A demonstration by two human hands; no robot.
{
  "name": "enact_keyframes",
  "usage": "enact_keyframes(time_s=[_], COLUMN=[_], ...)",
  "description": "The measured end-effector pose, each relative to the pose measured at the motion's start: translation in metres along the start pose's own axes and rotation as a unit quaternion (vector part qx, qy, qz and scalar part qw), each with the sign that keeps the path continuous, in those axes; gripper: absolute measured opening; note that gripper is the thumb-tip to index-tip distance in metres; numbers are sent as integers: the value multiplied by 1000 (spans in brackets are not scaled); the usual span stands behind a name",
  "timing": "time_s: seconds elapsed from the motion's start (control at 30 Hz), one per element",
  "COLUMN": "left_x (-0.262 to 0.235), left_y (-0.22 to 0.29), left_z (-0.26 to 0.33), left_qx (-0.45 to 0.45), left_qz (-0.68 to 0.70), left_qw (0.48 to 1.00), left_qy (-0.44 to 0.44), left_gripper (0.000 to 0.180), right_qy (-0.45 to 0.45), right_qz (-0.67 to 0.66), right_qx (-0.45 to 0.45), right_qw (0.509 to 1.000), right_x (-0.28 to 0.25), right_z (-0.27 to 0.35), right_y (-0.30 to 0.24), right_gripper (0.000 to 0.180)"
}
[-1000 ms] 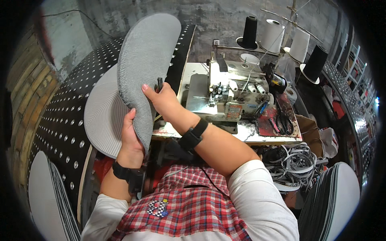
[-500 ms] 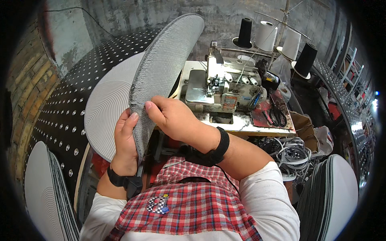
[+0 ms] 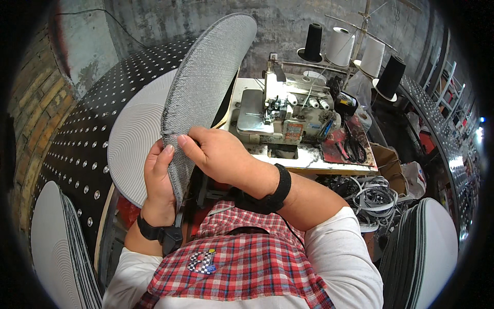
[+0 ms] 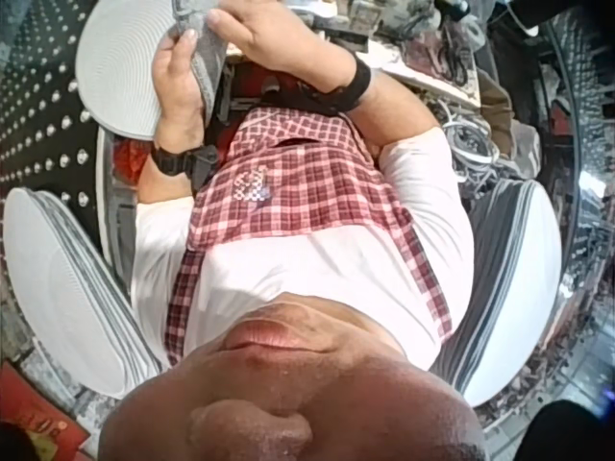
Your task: Sewing the edges of circular white textured fabric pads using an industrial sewing machine.
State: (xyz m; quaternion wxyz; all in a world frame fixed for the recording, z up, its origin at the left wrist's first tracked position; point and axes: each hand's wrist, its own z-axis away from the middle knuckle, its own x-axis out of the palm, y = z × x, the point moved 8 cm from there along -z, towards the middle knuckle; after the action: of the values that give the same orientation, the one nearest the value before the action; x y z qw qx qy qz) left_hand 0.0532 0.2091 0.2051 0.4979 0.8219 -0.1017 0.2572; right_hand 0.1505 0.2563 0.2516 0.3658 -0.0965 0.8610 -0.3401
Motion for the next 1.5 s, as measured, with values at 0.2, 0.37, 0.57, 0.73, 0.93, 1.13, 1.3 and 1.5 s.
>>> enact_keyframes(time_s=[0.2, 0.37, 0.57, 0.73, 0.93, 1.13, 1.3, 1.5], left_x=[-2, 0, -17, -16, -142, -196, -113, 18], left_y=[-1, -1, -13, -58, 49, 2, 36, 28], left_z=[0, 1, 11, 25, 74, 86, 28, -15], left_qx=[15, 14, 18, -77, 147, -118, 157, 26], left_qz=[-37, -14, 27, 65, -547, -166, -280, -175], left_qw=[999, 1000, 997, 995, 801, 948, 944, 948], left_qy=[5, -13, 70, 1, 194, 243, 78, -265], left_gripper=[20, 20, 24, 20, 24, 46, 47, 51], right_qy=[171, 171, 100, 159, 68, 29, 213, 570], right_qz=[54, 165, -292, -281, 201, 320, 348, 489], right_qx=[-74, -130, 297, 344, 204, 99, 42, 97], right_qw=[981, 963, 904, 881, 956, 942, 912, 653], right_x=[-21, -20, 5, 32, -64, -113, -197, -348], right_z=[7, 11, -1, -17, -28, -5, 89, 282], right_y=[-17, -6, 118, 150, 110, 34, -35, -146], right_gripper=[27, 23, 40, 45, 33, 28, 26, 35])
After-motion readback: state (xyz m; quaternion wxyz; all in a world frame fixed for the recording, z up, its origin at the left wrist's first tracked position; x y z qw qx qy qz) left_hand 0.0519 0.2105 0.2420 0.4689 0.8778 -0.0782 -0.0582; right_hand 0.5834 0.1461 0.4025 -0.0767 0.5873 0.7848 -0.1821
